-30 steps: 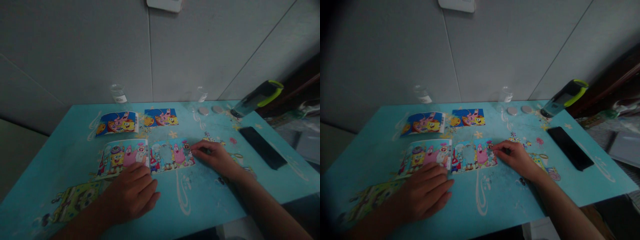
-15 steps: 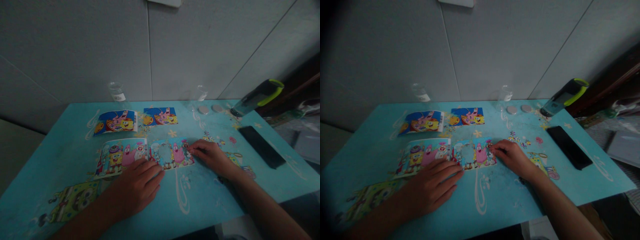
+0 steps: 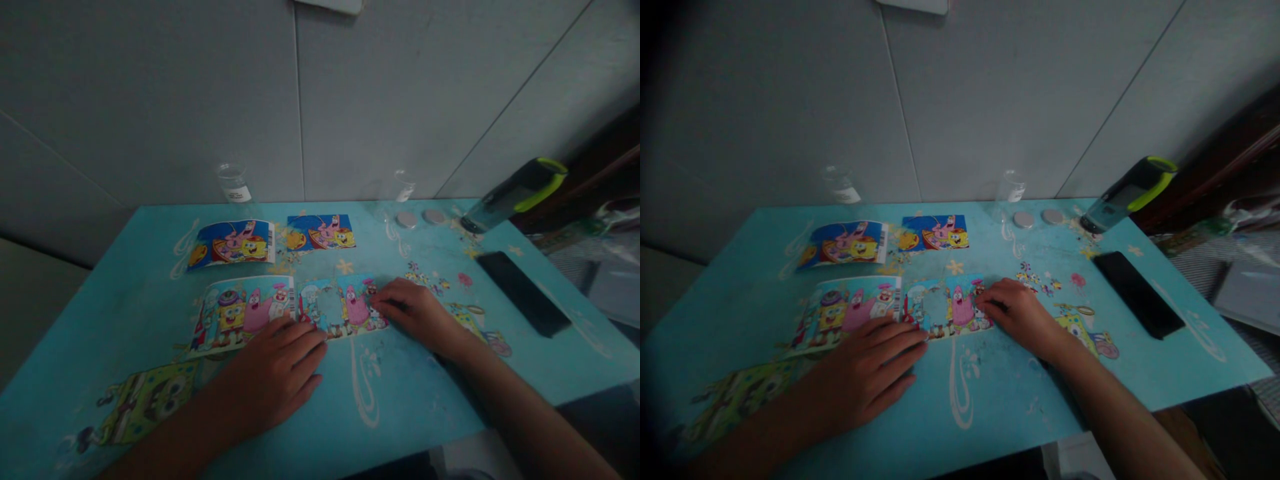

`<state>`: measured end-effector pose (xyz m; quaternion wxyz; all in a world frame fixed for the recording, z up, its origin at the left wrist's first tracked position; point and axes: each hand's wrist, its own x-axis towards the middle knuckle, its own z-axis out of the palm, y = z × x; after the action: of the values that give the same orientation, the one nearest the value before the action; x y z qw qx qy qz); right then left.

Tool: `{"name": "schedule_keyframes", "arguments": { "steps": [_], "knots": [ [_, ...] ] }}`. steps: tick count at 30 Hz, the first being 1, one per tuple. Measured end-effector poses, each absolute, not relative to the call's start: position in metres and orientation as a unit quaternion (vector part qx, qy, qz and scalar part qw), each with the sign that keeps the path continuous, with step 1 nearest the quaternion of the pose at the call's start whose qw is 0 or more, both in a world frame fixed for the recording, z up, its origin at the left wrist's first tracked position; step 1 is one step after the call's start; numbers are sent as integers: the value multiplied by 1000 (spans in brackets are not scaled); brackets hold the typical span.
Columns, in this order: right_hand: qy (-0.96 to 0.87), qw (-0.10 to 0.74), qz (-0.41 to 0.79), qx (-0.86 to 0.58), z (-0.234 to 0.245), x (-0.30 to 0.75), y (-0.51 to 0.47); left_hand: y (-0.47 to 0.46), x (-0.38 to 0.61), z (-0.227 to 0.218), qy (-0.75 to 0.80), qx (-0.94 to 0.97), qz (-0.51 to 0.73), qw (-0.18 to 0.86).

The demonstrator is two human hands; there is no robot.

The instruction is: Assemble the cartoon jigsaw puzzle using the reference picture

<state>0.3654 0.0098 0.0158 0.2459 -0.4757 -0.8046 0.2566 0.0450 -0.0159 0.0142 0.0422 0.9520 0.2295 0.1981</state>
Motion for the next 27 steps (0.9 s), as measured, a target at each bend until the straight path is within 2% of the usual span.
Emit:
{"name": "schedule_keyframes", "arguments": {
  "steps": [12,18,24,27],
  "knots": [
    [-816,265,218,-465,13,357,7,-17,46,14,234,952,196,38],
    [-831,240,184,-466,4,358,7,-17,46,11,242,950,194,47],
    [-849,210,134,-466,8,352,2,-15,46,11,228,948,224,10],
    [-847,226,134,-461,13,354,2,-13,46,11,218,949,227,-9]
  ]
}}
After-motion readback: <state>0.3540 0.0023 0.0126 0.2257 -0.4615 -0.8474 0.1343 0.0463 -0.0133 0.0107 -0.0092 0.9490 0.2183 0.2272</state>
